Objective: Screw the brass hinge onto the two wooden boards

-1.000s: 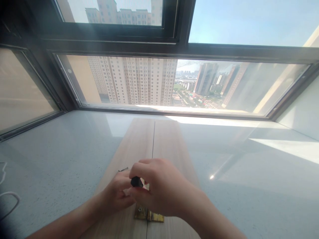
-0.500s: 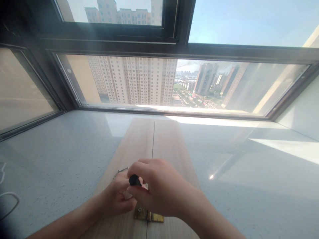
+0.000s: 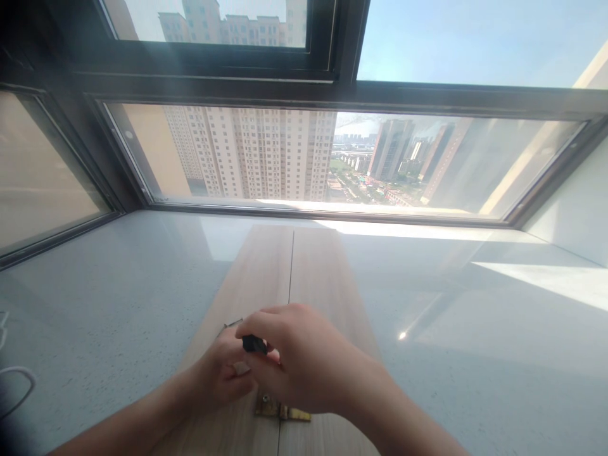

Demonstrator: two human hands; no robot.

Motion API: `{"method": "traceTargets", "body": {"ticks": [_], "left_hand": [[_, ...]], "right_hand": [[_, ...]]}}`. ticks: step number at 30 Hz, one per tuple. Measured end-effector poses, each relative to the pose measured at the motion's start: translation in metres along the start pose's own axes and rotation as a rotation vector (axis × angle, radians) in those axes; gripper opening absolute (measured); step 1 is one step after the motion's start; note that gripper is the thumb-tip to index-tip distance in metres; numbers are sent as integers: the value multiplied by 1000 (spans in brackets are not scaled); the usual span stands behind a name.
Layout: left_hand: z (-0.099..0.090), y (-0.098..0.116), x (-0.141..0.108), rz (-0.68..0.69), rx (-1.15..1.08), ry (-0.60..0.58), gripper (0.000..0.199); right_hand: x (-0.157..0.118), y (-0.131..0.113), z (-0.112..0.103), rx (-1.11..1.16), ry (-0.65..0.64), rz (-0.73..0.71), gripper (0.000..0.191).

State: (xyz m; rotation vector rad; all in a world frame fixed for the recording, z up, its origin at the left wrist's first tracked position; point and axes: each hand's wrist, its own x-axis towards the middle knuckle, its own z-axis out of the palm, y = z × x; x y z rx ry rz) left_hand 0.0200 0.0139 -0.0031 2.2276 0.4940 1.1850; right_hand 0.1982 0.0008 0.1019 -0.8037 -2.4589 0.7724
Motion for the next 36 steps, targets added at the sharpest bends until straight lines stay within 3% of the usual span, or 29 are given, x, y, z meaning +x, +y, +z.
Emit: {"method": "traceTargets", "body": {"ticks": [5, 10, 19, 24, 29, 36], "left_hand": [[-3, 4, 2, -38, -17, -8, 14], [-4, 6, 3, -29, -10, -19, 12], [-2, 4, 2, -15, -32, -22, 14], [-2, 2, 2, -8, -31, -19, 11], [-2, -1, 1, 13, -48, -16, 16], [-3, 3, 2, -1, -40, -25, 14]], "right_hand": [[-2, 3, 2, -23, 30, 68, 9], [1, 4, 2, -131, 46, 127, 19], [-1, 1, -1, -32, -4, 16, 20], [2, 4, 2, -94, 23, 35, 3], [3, 2, 0, -153, 14, 71, 10], [1, -1, -5, -53, -54, -27, 22]]}}
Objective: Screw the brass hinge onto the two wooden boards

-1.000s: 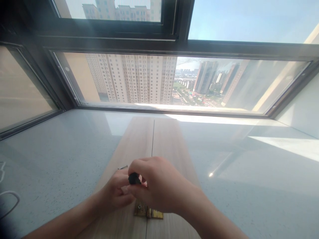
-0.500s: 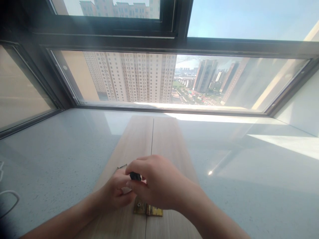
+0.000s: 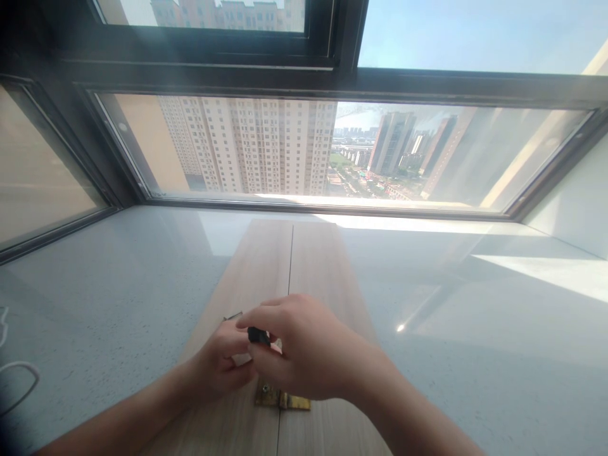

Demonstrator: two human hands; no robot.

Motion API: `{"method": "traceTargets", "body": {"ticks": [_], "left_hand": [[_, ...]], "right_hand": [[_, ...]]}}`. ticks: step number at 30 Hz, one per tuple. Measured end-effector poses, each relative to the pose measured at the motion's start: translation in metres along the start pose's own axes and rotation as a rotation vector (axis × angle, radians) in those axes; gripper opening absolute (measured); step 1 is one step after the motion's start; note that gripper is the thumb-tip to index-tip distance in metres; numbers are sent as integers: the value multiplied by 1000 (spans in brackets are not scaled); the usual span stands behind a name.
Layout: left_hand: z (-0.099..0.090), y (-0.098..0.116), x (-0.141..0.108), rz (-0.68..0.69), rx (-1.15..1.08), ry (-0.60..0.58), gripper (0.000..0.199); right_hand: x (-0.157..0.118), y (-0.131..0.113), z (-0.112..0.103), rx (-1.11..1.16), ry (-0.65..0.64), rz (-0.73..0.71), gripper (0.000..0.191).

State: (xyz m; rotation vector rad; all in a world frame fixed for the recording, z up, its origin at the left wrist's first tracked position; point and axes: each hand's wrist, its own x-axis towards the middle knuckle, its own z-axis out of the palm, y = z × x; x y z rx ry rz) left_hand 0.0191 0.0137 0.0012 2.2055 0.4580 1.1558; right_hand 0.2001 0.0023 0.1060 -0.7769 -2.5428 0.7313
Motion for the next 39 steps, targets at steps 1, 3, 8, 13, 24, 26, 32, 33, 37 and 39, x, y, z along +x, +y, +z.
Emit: {"method": "traceTargets", "body": {"ticks": [1, 3, 8, 13, 24, 26, 32, 33, 37, 39], "left_hand": [[0, 0, 0, 10, 1, 2, 14], [0, 0, 0, 18, 6, 14, 14], [-1, 0, 0, -14, -21, 33, 12], [-1, 2, 2, -10, -38, 15, 15], [-2, -1, 0, 5, 6, 35, 12], [-1, -1, -1, -8, -7, 39, 7], [-1, -1, -1, -6, -27, 13, 15], [-1, -1, -1, -3, -24, 11, 17], [-2, 1, -1, 23, 0, -5, 24], [-2, 0, -1, 20, -8, -17, 22]], "right_hand": [[0, 0, 1, 3, 3, 1, 22], [-1, 0, 2, 6, 10, -12, 20], [-1, 0, 3, 6, 41, -15, 8], [0, -1, 2, -34, 49, 89, 7], [0, -1, 3, -12, 20, 39, 15], [0, 0, 3, -23, 30, 49, 7], [0, 1, 3, -40, 52, 88, 9], [0, 0, 3, -18, 42, 74, 14], [-1, -1, 1, 42, 9, 35, 23], [-2, -1, 2, 19, 20, 55, 17]]}}
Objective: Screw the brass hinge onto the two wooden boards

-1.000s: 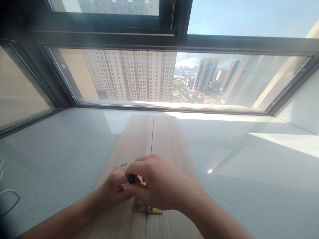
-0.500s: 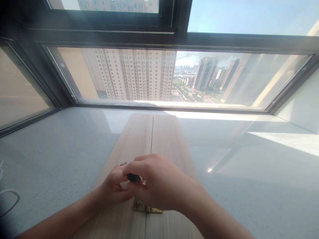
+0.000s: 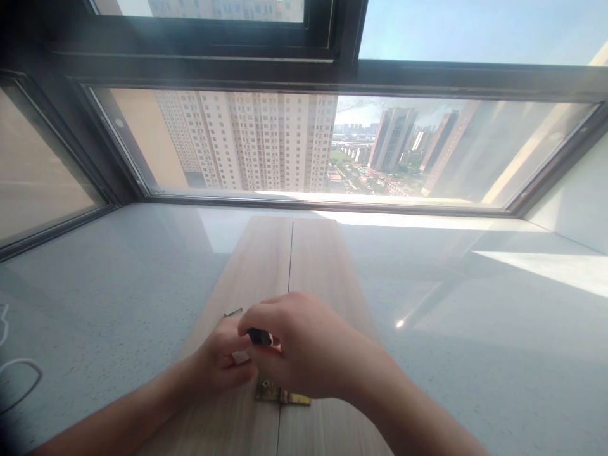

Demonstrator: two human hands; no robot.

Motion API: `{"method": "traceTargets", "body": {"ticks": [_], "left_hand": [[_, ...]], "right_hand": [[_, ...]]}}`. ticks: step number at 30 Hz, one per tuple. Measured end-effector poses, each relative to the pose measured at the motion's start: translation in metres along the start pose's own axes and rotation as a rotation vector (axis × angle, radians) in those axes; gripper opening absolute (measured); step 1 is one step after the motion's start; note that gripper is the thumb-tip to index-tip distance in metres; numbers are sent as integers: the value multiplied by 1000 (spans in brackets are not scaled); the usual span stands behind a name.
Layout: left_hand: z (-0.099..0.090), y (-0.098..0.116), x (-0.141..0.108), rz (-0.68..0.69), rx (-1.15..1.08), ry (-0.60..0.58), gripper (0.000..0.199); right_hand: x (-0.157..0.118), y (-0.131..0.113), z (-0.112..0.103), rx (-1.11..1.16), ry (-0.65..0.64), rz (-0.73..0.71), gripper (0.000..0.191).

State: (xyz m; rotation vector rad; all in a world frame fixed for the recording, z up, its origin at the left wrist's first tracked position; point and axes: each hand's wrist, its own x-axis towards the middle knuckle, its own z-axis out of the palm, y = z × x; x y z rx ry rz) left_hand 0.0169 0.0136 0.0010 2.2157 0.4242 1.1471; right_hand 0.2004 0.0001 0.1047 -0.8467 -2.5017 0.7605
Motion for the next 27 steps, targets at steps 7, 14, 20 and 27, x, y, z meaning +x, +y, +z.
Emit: {"method": "traceTargets", "body": {"ticks": [7, 14, 20, 27], "left_hand": [[2, -6, -2, -17, -15, 10, 10], [1, -3, 0, 0, 4, -10, 17], [1, -3, 0, -40, -29, 18, 12], [2, -3, -2, -50, -7, 9, 15]], "right_hand": [[1, 2, 3, -109, 28, 47, 4], [-2, -1, 0, -43, -42, 18, 21], [0, 2, 3, -97, -3, 54, 5], [1, 0, 0, -85, -12, 53, 11]]}}
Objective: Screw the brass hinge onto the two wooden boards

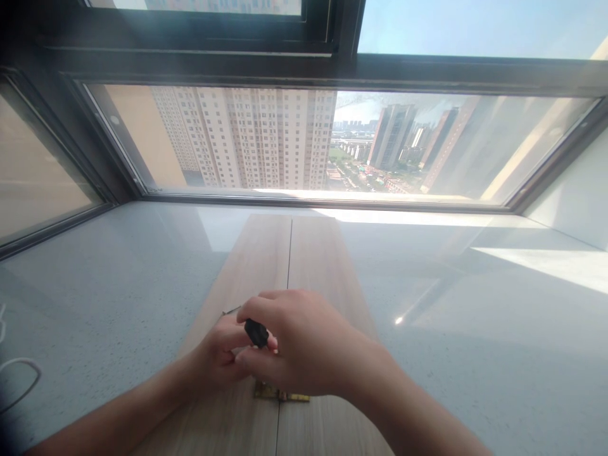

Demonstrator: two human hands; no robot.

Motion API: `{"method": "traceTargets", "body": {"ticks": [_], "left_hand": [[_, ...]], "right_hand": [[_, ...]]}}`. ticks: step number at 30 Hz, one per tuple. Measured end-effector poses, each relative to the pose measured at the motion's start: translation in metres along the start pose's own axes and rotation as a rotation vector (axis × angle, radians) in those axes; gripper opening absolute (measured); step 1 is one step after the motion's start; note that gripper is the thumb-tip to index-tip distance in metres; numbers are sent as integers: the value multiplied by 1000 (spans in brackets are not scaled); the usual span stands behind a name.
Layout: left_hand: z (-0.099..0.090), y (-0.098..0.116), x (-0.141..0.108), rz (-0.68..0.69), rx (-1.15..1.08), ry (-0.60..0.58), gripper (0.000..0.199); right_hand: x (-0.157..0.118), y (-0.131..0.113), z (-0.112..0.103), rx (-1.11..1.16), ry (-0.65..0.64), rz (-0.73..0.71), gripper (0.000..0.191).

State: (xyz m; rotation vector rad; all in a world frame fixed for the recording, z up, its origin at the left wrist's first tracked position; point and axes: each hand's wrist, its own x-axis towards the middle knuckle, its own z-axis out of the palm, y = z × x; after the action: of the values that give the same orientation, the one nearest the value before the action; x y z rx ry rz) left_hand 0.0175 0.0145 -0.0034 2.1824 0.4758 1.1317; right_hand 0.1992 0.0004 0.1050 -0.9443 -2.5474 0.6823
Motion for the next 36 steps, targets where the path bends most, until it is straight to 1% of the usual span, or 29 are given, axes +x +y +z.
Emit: {"method": "traceTargets", "body": {"ticks": [2, 4, 6, 8, 9, 11, 14, 16, 19, 22, 25, 29, 31, 32, 34, 36], "left_hand": [[0, 2, 1, 9, 6, -2, 19], [-1, 3, 1, 10, 6, -11, 22], [-1, 4, 2, -2, -7, -13, 21], [-1, 3, 2, -8, -21, -5, 15], [-1, 2, 2, -2, -21, 1, 12], [0, 0, 0, 12, -5, 7, 10], [1, -2, -2, 12, 10, 2, 13], [1, -3, -3, 9, 7, 2, 14], [0, -1, -2, 31, 8, 2, 20], [-1, 1, 0, 26, -36, -14, 23], [-1, 3, 1, -3, -63, -4, 19], [-2, 3, 1, -1, -51, -6, 13], [-2, 2, 0, -7, -32, -12, 12], [-2, 1, 0, -5, -22, -11, 12], [-1, 0, -1, 14, -10, -1, 13], [-1, 0, 0, 32, -9, 1, 16]], "right_hand": [[-1, -1, -2, 51, -7, -31, 19], [-1, -1, -2, 56, -7, -24, 20], [0, -1, -1, 30, 0, -9, 13], [1, 1, 2, 5, 9, -6, 3], [1, 1, 3, -6, 17, -7, 2], [2, 2, 4, -34, 28, -3, 6], [1, 2, 4, -51, 30, 0, 6], [0, 0, 3, -5, 13, -30, 11], [0, -2, 1, 54, -10, -52, 20], [0, -1, 2, 33, 0, -15, 14], [1, 1, 4, 11, 19, -14, 3], [1, 2, 5, -48, 24, 12, 9], [0, 2, 4, -55, 22, 17, 6], [0, 2, 4, -37, 16, 5, 7], [-1, 1, 3, 16, -3, -26, 16], [-1, 0, 3, 46, -17, -39, 19]]}}
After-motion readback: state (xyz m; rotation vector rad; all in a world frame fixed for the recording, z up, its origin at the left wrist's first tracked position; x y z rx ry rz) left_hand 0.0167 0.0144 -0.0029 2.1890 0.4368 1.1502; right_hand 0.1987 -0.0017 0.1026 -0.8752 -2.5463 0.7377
